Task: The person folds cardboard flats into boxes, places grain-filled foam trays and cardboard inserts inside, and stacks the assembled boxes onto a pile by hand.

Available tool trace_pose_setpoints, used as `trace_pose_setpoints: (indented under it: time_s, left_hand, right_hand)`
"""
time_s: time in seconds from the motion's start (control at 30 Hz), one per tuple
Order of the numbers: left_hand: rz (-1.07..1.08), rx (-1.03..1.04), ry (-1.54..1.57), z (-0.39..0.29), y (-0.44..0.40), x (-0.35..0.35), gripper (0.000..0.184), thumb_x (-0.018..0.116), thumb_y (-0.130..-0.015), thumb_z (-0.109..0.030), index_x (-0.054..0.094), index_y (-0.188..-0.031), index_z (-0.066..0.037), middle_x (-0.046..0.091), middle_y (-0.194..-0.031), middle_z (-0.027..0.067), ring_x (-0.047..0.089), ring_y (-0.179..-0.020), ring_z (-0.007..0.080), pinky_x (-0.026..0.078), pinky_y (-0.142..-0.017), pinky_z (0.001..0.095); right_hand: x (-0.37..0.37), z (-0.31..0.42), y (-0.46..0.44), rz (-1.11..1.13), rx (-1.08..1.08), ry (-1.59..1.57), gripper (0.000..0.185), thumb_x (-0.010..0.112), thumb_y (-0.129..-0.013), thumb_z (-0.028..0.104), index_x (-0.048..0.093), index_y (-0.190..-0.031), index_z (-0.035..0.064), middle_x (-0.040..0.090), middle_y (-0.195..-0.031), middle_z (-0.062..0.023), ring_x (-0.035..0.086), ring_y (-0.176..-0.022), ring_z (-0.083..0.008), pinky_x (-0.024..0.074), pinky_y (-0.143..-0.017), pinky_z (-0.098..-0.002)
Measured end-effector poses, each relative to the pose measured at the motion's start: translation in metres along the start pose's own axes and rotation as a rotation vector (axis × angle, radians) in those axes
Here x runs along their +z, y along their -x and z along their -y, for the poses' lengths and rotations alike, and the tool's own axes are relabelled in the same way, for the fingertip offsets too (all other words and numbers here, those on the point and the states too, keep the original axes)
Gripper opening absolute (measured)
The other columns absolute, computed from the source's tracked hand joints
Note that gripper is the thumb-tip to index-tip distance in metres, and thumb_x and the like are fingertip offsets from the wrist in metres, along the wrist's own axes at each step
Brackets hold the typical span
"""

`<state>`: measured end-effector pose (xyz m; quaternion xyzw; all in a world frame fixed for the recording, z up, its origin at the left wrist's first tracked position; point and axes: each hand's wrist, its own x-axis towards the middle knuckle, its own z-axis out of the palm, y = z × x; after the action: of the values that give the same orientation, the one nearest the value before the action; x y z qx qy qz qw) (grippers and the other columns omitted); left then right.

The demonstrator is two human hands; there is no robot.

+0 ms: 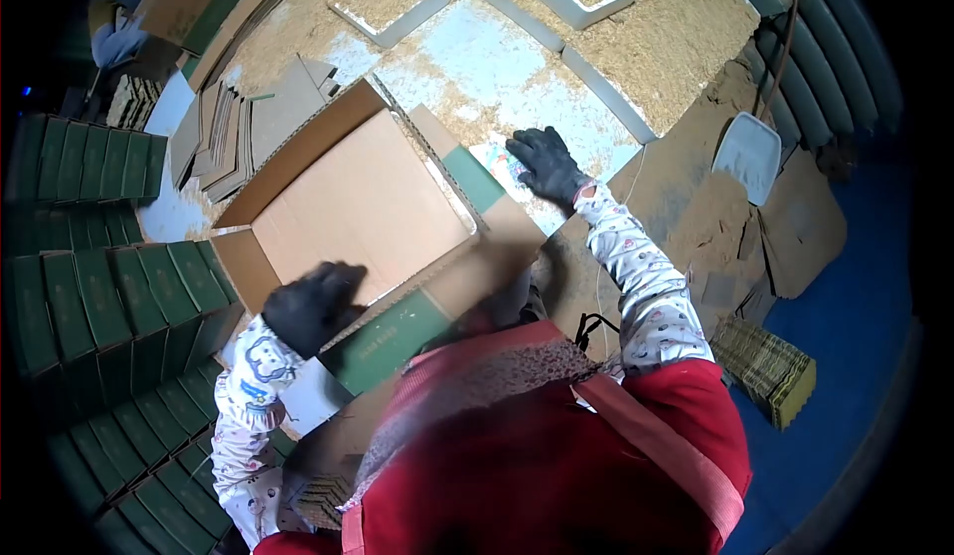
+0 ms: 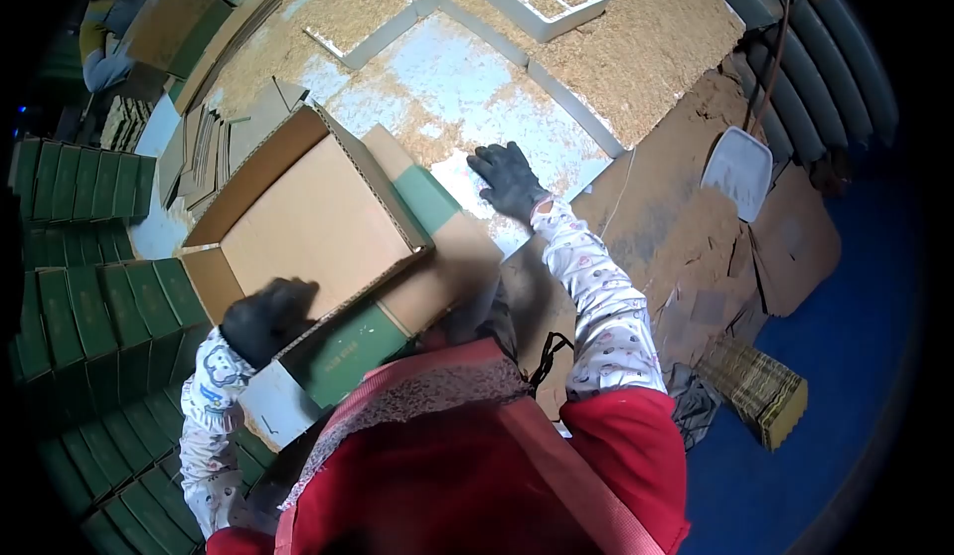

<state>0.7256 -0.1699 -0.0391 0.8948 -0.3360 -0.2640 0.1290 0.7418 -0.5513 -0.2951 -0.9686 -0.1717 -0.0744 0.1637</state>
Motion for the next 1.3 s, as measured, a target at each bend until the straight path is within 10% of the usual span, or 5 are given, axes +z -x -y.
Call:
trace_pose_setpoints:
  time_s: [0.47, 0.97, 1.1, 1.17, 1.3]
  left_hand:
    - [-0.172, -0.153, -0.450, 0.021, 0.018, 0.023, 0.045, 0.064, -0.068, -0.023, 0.051, -0.109, -0.011, 0.051, -0.116, 0.0165, 0.059, -0.090, 0.0330, 0.047, -0.076, 0.0429]
    - [-0.115, -0.235, -0.617, 0.030, 0.012, 0.048, 0.069, 0.063, -0.070, -0.024, 0.034, -0.132, -0.012, 0.033, -0.131, 0.0306, 0.050, -0.103, 0.0435, 0.038, -0.090, 0.0509]
    - [-0.038, -0.209, -0.431, 0.018, 0.009, 0.020, 0.060, 0.062, -0.070, -0.021, 0.041, -0.126, -0.009, 0.047, -0.118, 0.0287, 0.055, -0.095, 0.0381, 0.042, -0.085, 0.0456]
    - [0.169, -0.088, -0.393, 0.029, 0.017, -0.001, 0.049, 0.068, -0.066, -0.027, 0.056, -0.112, -0.014, 0.057, -0.111, 0.0137, 0.057, -0.096, 0.0300, 0.041, -0.088, 0.0450]
    - [-0.264, -0.090, -0.392, 0.060, 0.081, -0.036, 0.070, 0.075, -0.058, -0.045, 0.053, -0.120, -0.022, 0.047, -0.129, 0.0105, 0.034, -0.125, 0.0356, 0.019, -0.103, 0.0552]
  right_hand:
    - [-0.004, -0.001, -0.001, 0.198, -0.008, -0.029, 0.029, 0.063, -0.073, 0.021, 0.059, -0.099, 0.0077, 0.057, -0.098, -0.0105, 0.050, -0.100, -0.0262, 0.0323, -0.091, -0.0398]
    - [-0.097, 0.073, -0.088, -0.739, 0.114, -0.580, 0.009, 0.060, -0.066, 0.009, 0.056, -0.073, 0.0063, 0.057, -0.081, -0.0107, 0.054, -0.076, -0.0310, 0.0429, -0.071, -0.0385]
    - [-0.167, 0.177, -0.105, -0.437, -0.669, -0.197, 0.024, 0.060, -0.075, 0.011, 0.057, -0.098, 0.0049, 0.057, -0.095, -0.0120, 0.055, -0.090, -0.0285, 0.0420, -0.086, -0.0395]
    - [-0.160, 0.187, -0.106, 0.275, -0.782, 0.190, 0.024, 0.051, -0.081, 0.015, 0.055, -0.102, 0.0053, 0.056, -0.104, -0.0135, 0.052, -0.099, -0.0303, 0.0341, -0.099, -0.0448]
    - [-0.197, 0.152, -0.112, 0.179, -0.638, -0.172, 0.035, 0.049, -0.088, 0.029, 0.052, -0.114, 0.0048, 0.051, -0.122, -0.0139, 0.043, -0.119, -0.0314, 0.0228, -0.106, -0.0480]
